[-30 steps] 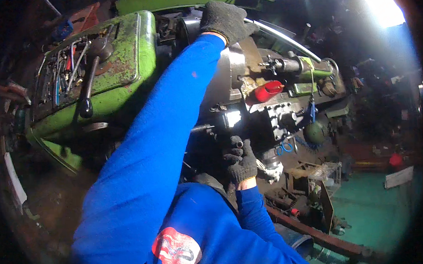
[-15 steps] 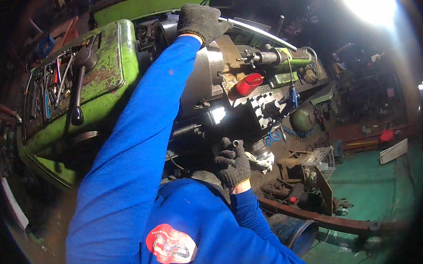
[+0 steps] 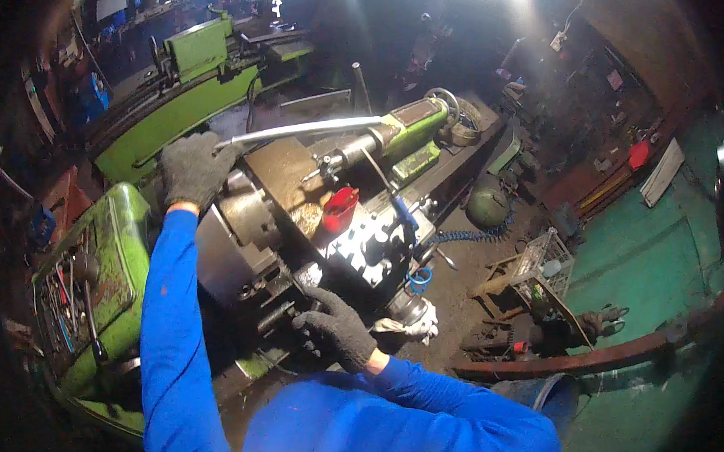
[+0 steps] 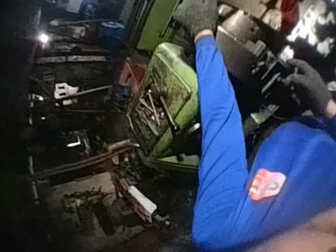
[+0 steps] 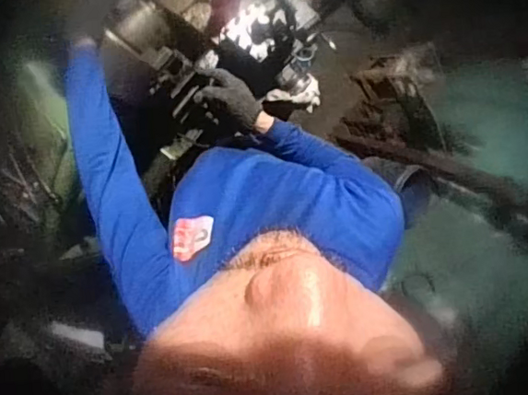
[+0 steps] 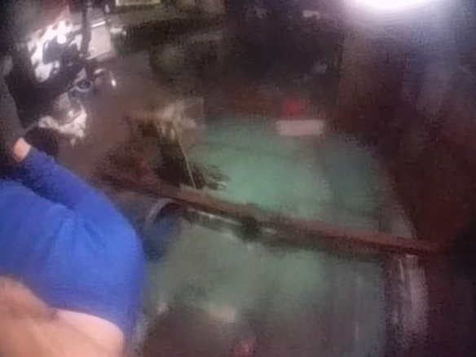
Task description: The person operates a green metal lathe, adjusting the tool post and controls while a cylindrical metal workpiece rotates. They use a red funnel to apply cutting fluid and manipulate the lathe's handwheels and levers to guide the cutting tool along the workpiece.
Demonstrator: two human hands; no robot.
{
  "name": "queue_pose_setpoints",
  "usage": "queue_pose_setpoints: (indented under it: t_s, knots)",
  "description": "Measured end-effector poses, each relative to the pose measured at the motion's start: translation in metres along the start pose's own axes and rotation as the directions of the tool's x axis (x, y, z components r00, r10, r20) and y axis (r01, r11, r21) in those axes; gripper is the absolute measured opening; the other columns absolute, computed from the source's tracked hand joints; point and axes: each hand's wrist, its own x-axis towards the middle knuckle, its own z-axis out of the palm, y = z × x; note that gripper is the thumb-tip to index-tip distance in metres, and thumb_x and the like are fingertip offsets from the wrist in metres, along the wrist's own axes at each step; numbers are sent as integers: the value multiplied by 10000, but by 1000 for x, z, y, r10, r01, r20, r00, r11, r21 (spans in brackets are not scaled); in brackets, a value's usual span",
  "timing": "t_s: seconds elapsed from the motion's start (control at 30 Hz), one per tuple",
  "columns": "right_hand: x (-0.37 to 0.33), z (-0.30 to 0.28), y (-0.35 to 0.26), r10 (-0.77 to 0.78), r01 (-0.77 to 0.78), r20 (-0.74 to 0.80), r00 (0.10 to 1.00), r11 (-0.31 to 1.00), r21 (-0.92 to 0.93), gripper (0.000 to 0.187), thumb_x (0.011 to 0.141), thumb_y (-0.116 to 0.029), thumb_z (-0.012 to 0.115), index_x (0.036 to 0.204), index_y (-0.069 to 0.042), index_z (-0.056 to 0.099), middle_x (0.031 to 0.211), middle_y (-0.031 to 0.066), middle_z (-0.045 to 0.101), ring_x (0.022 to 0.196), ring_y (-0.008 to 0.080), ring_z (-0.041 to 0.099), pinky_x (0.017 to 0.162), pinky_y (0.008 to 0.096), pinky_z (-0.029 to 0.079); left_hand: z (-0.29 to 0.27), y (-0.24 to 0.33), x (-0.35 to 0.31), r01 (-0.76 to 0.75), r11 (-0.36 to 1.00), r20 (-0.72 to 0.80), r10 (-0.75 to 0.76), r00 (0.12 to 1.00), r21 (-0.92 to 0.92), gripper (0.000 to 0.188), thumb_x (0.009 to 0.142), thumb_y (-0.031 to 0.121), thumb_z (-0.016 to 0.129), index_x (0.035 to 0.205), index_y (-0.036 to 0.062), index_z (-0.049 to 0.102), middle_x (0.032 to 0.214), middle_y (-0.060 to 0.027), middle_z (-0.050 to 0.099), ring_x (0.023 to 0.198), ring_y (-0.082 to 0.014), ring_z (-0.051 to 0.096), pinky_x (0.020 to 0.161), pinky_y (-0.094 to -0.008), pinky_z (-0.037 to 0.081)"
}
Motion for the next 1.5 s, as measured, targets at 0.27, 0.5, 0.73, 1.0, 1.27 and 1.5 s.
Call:
queue_pose_setpoints:
  t_s: [0.27,0.5,0.73,1.0,1.27,1.5]
  knots:
    - [192,-225,-207,-418,487,-265,869,821,300,318,1098,-333,535,1147,-53,677,969,40,659,884,161,633,760,332,528,-16,13,0,53,999,31,-52,998,-3,447,883,557,748,807,117,735,804,-146,690,843,-384,675,767,-546,476]
    - [279,-431,-266,-375,800,-831,412,586,132,245,1032,-255,672,1120,-28,648,949,101,667,707,255,636,659,426,581,-4,17,6,5,1000,-38,-4,999,20,469,869,574,754,768,118,715,773,-150,672,778,-385,667,717,-540,473]
    - [165,-348,-136,-318,702,-817,482,698,142,286,1051,-194,653,1299,-58,611,1041,94,695,741,137,583,622,284,513,-10,13,3,50,999,24,-50,998,16,477,876,581,745,764,118,722,774,-155,688,786,-382,678,720,-530,484]
    - [12,-114,-102,-251,391,-599,761,913,115,231,984,-98,683,1191,1,668,886,87,726,580,106,613,503,247,472,-1,-1,0,48,999,34,-48,998,8,538,894,639,679,858,110,772,876,-176,739,878,-401,711,793,-541,498]
    - [-13,40,33,-203,143,-36,978,794,-591,334,937,-467,751,972,-141,819,963,148,783,861,318,761,765,422,587,8,-11,-2,-180,979,-130,167,977,-100,632,905,577,721,1314,96,702,1241,-183,688,1153,-400,647,1030,-507,496]
    - [-75,4,90,155,-187,-128,980,461,-867,495,957,-618,601,1066,-171,786,988,165,764,952,414,717,828,531,557,48,-26,14,-173,980,-40,177,983,101,599,976,650,598,1289,153,716,1193,-191,740,1100,-421,699,928,-556,523]
